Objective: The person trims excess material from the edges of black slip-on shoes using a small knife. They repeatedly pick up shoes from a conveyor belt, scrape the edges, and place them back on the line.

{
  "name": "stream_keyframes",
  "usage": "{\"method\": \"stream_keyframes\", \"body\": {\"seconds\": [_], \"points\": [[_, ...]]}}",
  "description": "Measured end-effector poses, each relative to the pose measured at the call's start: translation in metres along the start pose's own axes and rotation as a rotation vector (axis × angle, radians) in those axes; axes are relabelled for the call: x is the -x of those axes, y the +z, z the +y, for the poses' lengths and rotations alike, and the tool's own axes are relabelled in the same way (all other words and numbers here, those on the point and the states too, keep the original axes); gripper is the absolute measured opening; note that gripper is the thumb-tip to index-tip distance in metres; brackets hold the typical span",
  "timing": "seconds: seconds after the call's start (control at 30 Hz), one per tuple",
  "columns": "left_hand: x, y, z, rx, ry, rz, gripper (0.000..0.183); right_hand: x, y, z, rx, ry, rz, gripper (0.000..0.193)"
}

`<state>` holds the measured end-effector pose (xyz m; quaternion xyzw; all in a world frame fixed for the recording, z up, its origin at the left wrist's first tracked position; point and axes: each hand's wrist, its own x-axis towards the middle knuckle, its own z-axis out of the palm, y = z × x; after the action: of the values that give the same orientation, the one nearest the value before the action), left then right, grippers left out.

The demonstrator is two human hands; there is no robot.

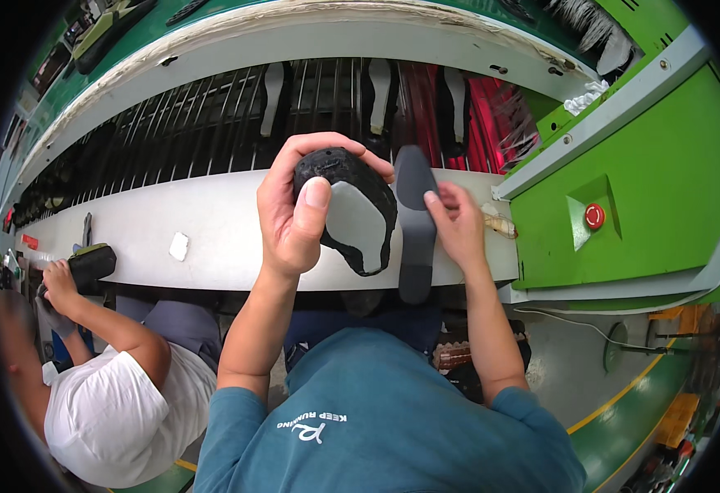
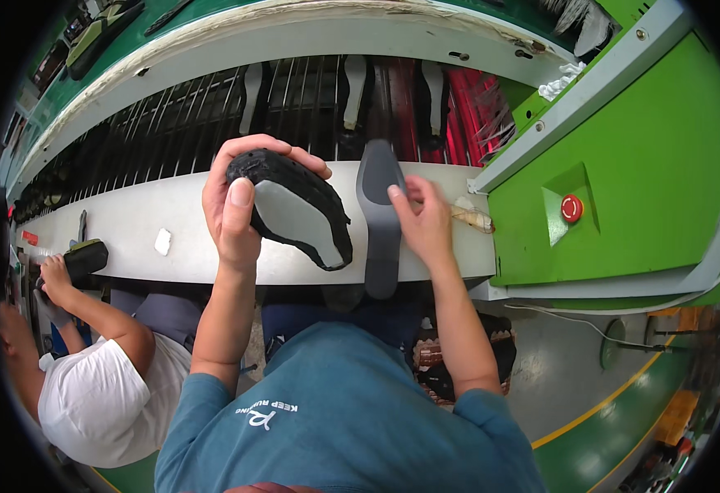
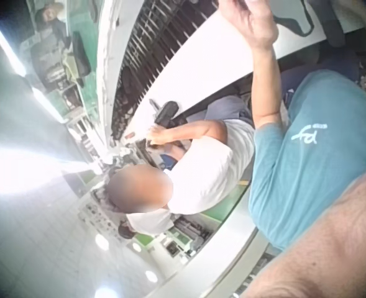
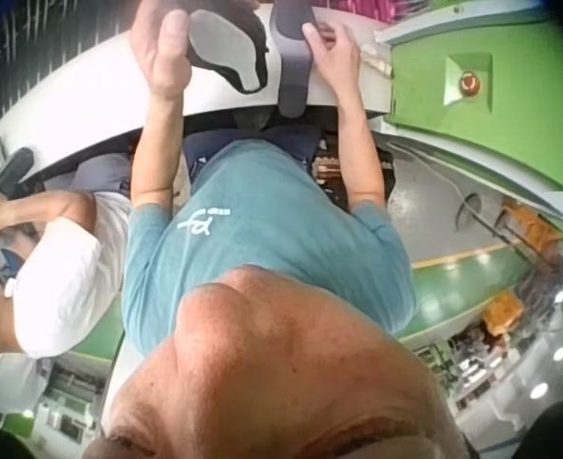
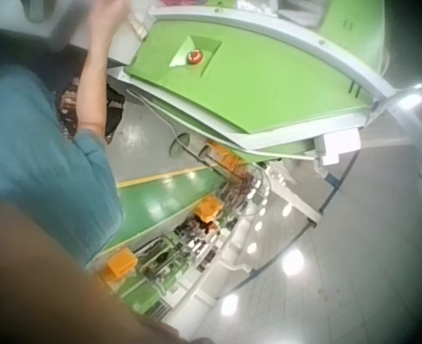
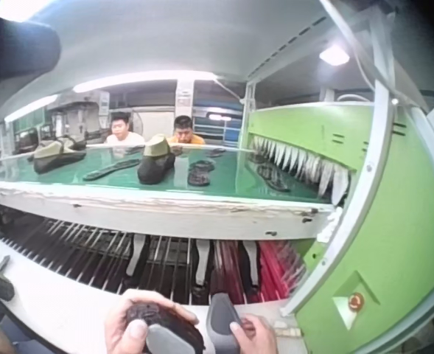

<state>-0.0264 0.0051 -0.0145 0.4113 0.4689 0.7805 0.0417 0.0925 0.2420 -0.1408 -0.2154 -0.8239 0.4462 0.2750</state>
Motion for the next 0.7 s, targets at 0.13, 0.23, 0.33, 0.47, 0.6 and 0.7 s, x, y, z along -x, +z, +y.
{"method": "stream_keyframes", "body": {"seconds": [0.13, 0.23, 0.33, 0.47, 0.6, 0.7], "points": [[0.0, -0.002, -0.004, -0.015, 0.029, 0.007, 0.044, -0.005, -0.048, 0.038, 0.567, -0.299, 0.097, 0.036], [-0.002, -0.005, -0.007, -0.016, 0.022, 0.014, 0.041, 0.008, -0.072, 0.055, 0.614, -0.284, -0.008, 0.035], [-0.006, -0.005, -0.006, 0.007, 0.027, -0.005, 0.036, 0.009, -0.077, 0.05, 0.611, -0.316, -0.029, 0.031], [-0.012, -0.008, 0.0, 0.01, -0.004, -0.034, 0.034, 0.008, -0.093, 0.056, 0.659, -0.425, -0.009, 0.03], [-0.01, -0.008, 0.006, 0.003, -0.039, -0.043, 0.033, 0.005, -0.101, 0.037, 0.128, -0.191, 0.05, 0.03], [-0.009, -0.005, 0.006, 0.006, -0.04, -0.049, 0.033, -0.009, -0.115, -0.025, -0.267, -0.145, 0.072, 0.031]]}}
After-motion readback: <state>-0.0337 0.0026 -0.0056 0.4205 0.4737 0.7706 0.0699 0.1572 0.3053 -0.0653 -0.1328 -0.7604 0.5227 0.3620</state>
